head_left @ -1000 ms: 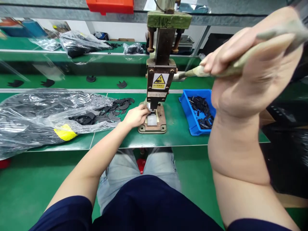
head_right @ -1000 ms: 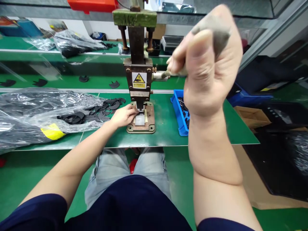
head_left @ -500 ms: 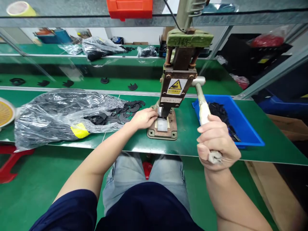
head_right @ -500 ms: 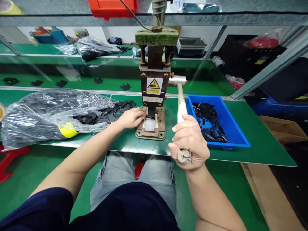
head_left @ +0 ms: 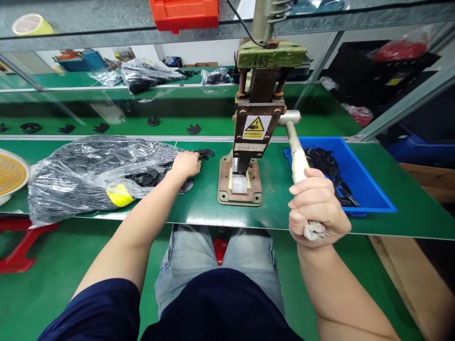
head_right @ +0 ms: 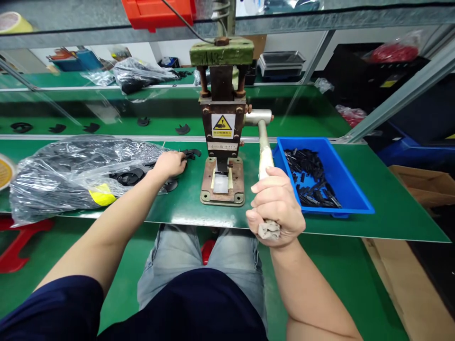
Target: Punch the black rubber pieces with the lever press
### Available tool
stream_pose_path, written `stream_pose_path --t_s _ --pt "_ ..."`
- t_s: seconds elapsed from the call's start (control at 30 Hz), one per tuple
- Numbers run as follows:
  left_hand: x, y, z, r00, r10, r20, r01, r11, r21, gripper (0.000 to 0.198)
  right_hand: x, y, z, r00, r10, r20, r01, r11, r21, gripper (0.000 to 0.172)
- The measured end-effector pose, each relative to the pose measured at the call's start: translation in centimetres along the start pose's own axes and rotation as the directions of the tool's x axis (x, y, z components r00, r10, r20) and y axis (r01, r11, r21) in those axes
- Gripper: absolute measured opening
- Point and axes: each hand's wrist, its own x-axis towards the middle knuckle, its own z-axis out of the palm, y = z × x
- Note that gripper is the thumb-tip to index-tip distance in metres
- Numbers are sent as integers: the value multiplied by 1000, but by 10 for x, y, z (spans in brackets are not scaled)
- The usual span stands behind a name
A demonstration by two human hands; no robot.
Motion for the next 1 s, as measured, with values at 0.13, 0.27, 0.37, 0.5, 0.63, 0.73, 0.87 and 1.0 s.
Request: stream_pose_path --t_s 0.13,0.27,0.37,0.5,0.63,0.73,0.87,1.0 --pt "-16 -5 -17 974 86 -208 -93 995 -22 42 2 -1 -1 999 -14 40 14 1000 12 18" --pt "-38 6 -32 959 43 -281 -107 970 -216 44 2 -2 -1 999 -24 31 23 999 24 20" --pt "-51 24 -33 973 77 -218 -180 844 -506 42 0 -1 0 1000 -8 20 8 1000 2 23" --pt "-49 47 -18 984 125 -130 -178 583 -792 42 -2 -1 -1 1000 2 16 -2 1000 -19 27" --pt "-34 68 1 996 60 -59 -75 321 -944 42 -2 -1 -2 999 -7 34 8 1000 -22 27" --pt "-26 82 1 999 34 36 29 169 -985 44 -2 -2 -2 999 -8 37 10 999 -41 30" --pt "-24 96 -8 984 69 166 157 119 -980 35 -2 -3 -1 1000 -5 26 6 999 -42 30" --pt "-19 104 -12 956 84 282 271 128 -954 38 -4 -3 -2 1000 12 29 -11 999 -40 27"
